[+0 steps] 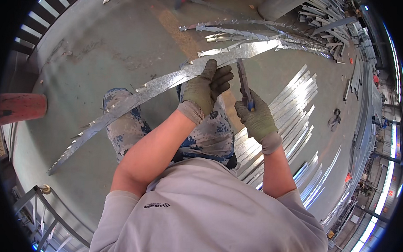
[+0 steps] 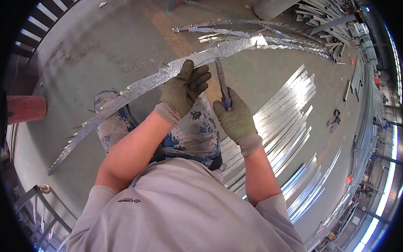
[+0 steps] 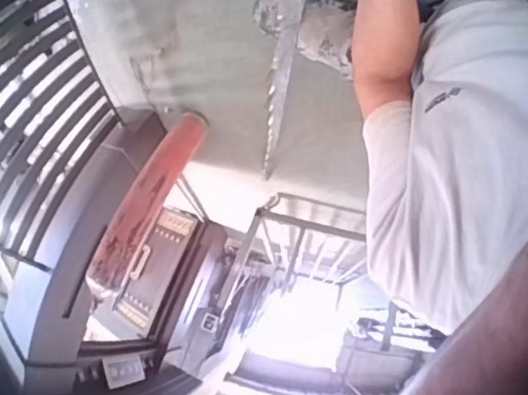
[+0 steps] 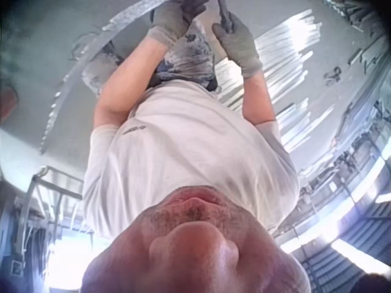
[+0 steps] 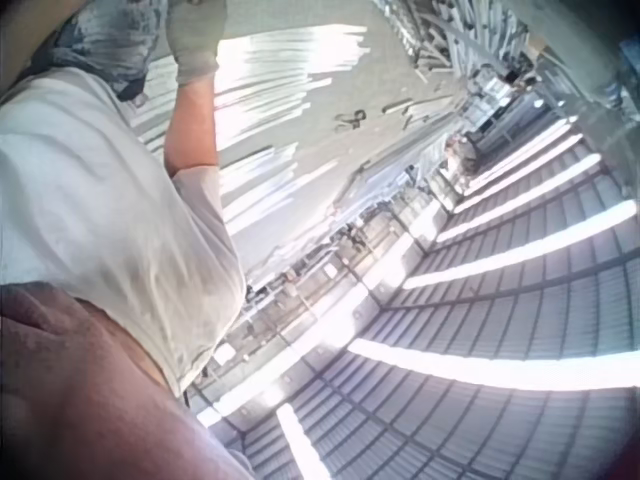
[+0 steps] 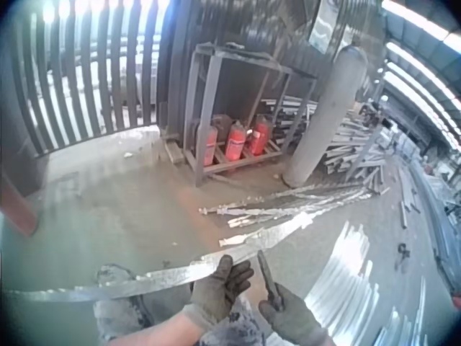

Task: The person sits on the floor and uses tin snips to cut a long, thin metal strip into shorter pieces. The person repeatedly positions the snips and cuts the strip, accumulating cut pieces on the floor.

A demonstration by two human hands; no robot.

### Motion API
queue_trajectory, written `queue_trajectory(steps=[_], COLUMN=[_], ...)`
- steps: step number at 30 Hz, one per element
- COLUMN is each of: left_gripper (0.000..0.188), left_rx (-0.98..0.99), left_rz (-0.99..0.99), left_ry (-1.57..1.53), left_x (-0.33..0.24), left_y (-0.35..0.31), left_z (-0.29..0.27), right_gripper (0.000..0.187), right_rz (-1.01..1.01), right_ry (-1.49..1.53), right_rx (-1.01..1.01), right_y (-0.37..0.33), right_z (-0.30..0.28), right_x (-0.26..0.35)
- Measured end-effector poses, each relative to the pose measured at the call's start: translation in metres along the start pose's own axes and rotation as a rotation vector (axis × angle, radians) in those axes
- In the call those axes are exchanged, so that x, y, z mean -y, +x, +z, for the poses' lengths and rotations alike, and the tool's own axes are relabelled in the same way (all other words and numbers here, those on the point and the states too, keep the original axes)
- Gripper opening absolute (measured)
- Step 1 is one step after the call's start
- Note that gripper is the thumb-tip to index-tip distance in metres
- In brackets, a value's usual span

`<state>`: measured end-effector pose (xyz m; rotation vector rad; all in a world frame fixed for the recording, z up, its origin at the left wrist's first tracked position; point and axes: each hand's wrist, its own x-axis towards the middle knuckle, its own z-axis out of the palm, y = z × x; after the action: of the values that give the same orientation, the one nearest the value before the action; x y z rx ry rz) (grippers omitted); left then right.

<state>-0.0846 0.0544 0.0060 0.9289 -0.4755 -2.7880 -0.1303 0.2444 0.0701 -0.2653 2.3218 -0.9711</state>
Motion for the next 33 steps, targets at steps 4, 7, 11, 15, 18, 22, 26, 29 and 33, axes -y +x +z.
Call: queue_trajectory(steps=[4,7,11,15,18,22,26,29,33], left_gripper=[0.040,0.040,0.040,0.041,0.042,0.041,0.038,0.037,0.036], left_rx=[0.041,0.033,0.031,0.027,0.036,-0.005,-0.016,-0.019,-0.006], left_rz=[-0.003,-0.002,0.005,-0.008,-0.026,-0.037,-0.028,-0.028,-0.027], left_ry=[-0.012,-0.003,0.005,0.000,0.009,0.009,0.007,0.004,0.002], left_x=[-0.001,0.000,-0.001,-0.003,-0.001,0.000,0.004,0.005,0.005], left_y=[0.004,0.004,0.003,-0.001,0.004,0.006,0.012,0.015,0.016], left_z=[-0.006,-0.006,-0.004,-0.001,-0.007,-0.005,-0.009,-0.010,-0.007], right_gripper=[0.060,0.063,0.067,0.069,0.069,0.068,0.063,0.061,0.062], right_rz=[0.047,0.046,0.020,0.055,0.054,0.079,0.071,0.035,-0.019], right_ry=[0.080,0.155,0.228,0.415,0.365,0.275,0.222,0.181,0.114], right_rx=[0.068,0.082,0.124,0.248,0.230,0.164,0.130,0.104,0.059], right_y=[-0.006,-0.013,-0.009,-0.011,-0.010,-0.002,0.002,0.007,0.014], right_z=[-0.003,-0.005,-0.011,-0.023,-0.022,-0.011,-0.003,0.002,0.007], right_x=[0.013,0.020,0.012,0.015,0.015,0.006,-0.002,-0.009,-0.021])
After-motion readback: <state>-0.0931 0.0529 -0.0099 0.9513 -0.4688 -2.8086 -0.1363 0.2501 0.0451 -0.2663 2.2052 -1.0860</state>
